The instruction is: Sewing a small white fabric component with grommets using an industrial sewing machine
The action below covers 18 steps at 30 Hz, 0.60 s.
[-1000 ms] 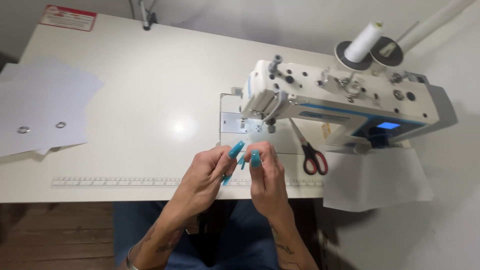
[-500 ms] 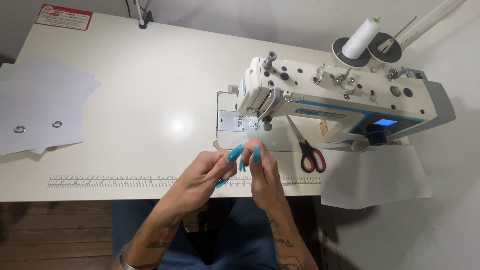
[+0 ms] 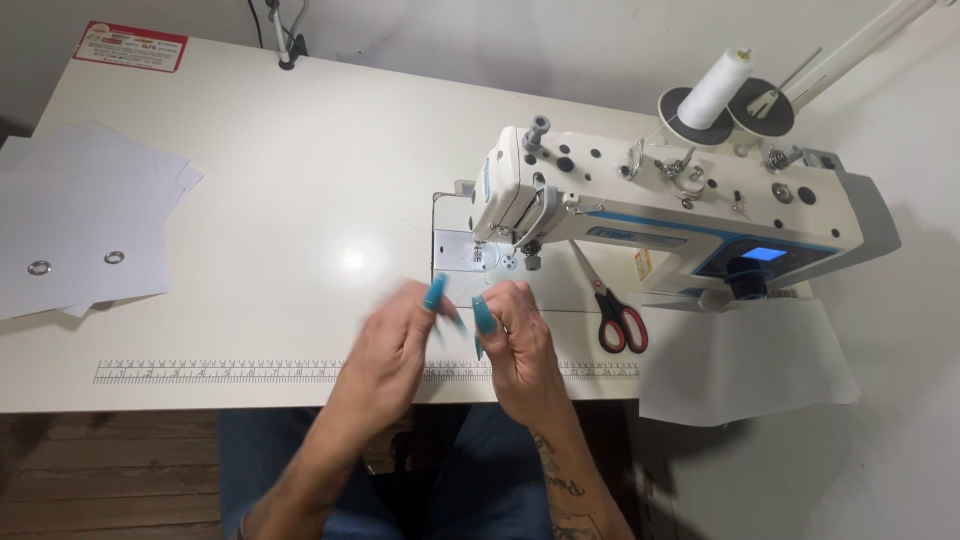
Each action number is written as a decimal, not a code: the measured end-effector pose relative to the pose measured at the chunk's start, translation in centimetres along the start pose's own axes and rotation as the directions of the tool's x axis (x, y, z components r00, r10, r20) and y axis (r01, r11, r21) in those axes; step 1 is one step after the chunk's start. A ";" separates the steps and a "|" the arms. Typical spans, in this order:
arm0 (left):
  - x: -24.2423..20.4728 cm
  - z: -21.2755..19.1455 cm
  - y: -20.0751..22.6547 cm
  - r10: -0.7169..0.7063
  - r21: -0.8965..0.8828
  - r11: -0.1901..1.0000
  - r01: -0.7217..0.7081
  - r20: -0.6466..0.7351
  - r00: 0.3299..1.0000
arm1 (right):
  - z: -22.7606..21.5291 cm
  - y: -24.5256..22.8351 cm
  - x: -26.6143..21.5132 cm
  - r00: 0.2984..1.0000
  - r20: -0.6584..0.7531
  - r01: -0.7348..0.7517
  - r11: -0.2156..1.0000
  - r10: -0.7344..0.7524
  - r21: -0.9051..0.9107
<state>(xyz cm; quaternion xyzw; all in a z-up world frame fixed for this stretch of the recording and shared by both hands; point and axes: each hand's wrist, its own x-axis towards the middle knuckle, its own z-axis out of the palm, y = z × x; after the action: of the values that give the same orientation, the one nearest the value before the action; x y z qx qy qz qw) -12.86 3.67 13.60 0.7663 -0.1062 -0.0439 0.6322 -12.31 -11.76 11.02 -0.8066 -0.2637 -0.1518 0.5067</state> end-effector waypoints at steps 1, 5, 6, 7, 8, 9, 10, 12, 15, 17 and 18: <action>-0.1 0.3 -0.3 -0.001 -0.005 1.000 0.001 -0.002 1.000 | -0.2 -0.2 0.1 1.000 0.005 -0.001 1.000 0.001 -0.002; -0.2 1.9 -2.4 0.294 0.170 0.954 -0.247 -0.364 0.884 | -0.6 -1.4 0.4 0.999 0.040 0.032 0.982 -0.025 -0.186; -0.1 2.2 -3.1 0.395 -0.007 0.909 -0.416 -0.298 0.869 | -0.7 -1.8 0.6 0.997 0.069 0.053 0.965 -0.036 -0.256; -0.3 2.9 -3.0 0.395 -0.005 0.909 -0.416 -0.304 0.867 | -0.6 -2.3 0.7 0.996 0.074 0.058 0.966 -0.040 -0.254; -0.4 3.6 -3.0 0.379 0.053 0.923 -0.380 -0.278 0.882 | -0.6 -2.8 0.9 0.994 0.102 0.068 0.944 -0.037 -0.322; -0.4 4.4 -2.8 0.366 0.110 0.931 -0.349 -0.250 0.897 | -0.7 -3.3 1.1 0.992 0.124 0.079 0.916 -0.032 -0.393; -0.5 4.6 -3.0 0.371 0.110 0.929 -0.355 -0.252 0.894 | -0.7 -3.3 1.1 0.992 0.125 0.084 0.914 -0.038 -0.396; -0.4 5.1 -3.3 0.343 -0.008 0.933 -0.359 -0.278 0.897 | -0.7 -3.2 1.2 0.994 0.105 0.041 0.925 -0.001 -0.379; -0.4 5.6 -3.5 0.334 -0.075 0.921 -0.383 -0.356 0.872 | -0.3 -3.2 1.1 0.998 0.061 0.013 0.951 0.007 -0.309; -0.5 5.7 -3.4 0.346 -0.066 0.915 -0.398 -0.378 0.859 | -0.1 -3.1 1.2 0.998 0.057 0.021 0.962 -0.006 -0.273; -0.5 5.8 -3.3 0.358 -0.057 0.909 -0.413 -0.401 0.843 | 0.0 -3.0 1.3 0.998 0.053 0.031 0.971 -0.019 -0.239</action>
<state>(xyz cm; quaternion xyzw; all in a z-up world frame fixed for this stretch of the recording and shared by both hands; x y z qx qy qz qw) -14.17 -1.15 9.19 0.6760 -0.1302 0.2267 0.6890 -12.98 -10.38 13.87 -0.8622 -0.2662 -0.1683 0.3968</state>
